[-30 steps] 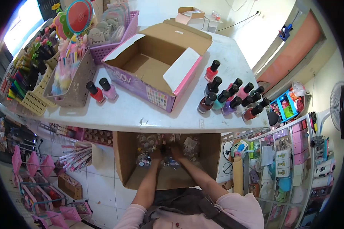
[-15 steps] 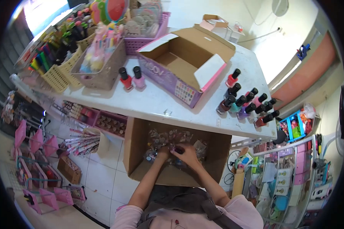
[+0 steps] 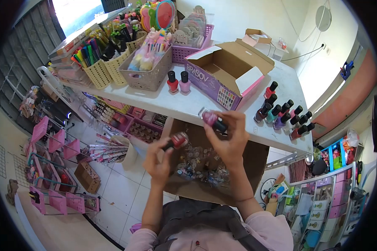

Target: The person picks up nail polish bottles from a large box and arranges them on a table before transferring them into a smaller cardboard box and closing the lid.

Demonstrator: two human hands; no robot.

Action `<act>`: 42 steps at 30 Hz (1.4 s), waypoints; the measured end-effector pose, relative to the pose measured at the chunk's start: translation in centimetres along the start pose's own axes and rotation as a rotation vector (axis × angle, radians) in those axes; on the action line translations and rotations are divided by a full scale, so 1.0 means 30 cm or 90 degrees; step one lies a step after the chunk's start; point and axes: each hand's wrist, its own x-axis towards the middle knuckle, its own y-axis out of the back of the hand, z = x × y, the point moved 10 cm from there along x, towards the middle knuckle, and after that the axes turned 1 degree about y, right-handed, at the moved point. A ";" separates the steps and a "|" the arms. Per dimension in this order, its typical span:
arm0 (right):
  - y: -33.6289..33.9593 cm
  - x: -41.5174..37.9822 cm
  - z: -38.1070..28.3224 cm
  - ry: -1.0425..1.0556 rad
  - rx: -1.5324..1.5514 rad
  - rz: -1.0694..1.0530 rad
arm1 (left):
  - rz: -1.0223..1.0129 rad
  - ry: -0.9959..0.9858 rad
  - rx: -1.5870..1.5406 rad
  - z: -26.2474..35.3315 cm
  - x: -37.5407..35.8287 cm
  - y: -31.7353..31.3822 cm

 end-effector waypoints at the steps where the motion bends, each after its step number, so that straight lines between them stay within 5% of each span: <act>1: -0.008 0.017 0.004 0.004 0.003 -0.003 | 0.019 0.012 -0.010 0.014 0.052 0.022; 5: -0.086 0.068 -0.030 0.156 -0.198 -0.075 | 0.046 -0.047 -0.001 0.044 0.232 0.017; 12: -0.173 0.121 0.062 0.059 -0.219 -0.147 | -0.075 -0.060 0.044 0.002 0.368 -0.170; 27: -0.218 0.129 0.099 0.061 -0.404 -0.157 | 0.022 -0.146 0.126 0.007 0.326 -0.249; 35: -0.199 0.126 0.101 0.077 -0.311 -0.120 | -0.008 -0.079 0.110 -0.044 0.312 -0.257; 37: -0.200 0.125 0.105 0.076 -0.305 -0.130 | 0.119 -0.079 -0.181 -0.072 0.273 -0.196; 42: -0.076 0.053 -0.005 0.141 -0.254 -0.061 | 0.134 -0.223 -0.141 -0.071 0.019 -0.086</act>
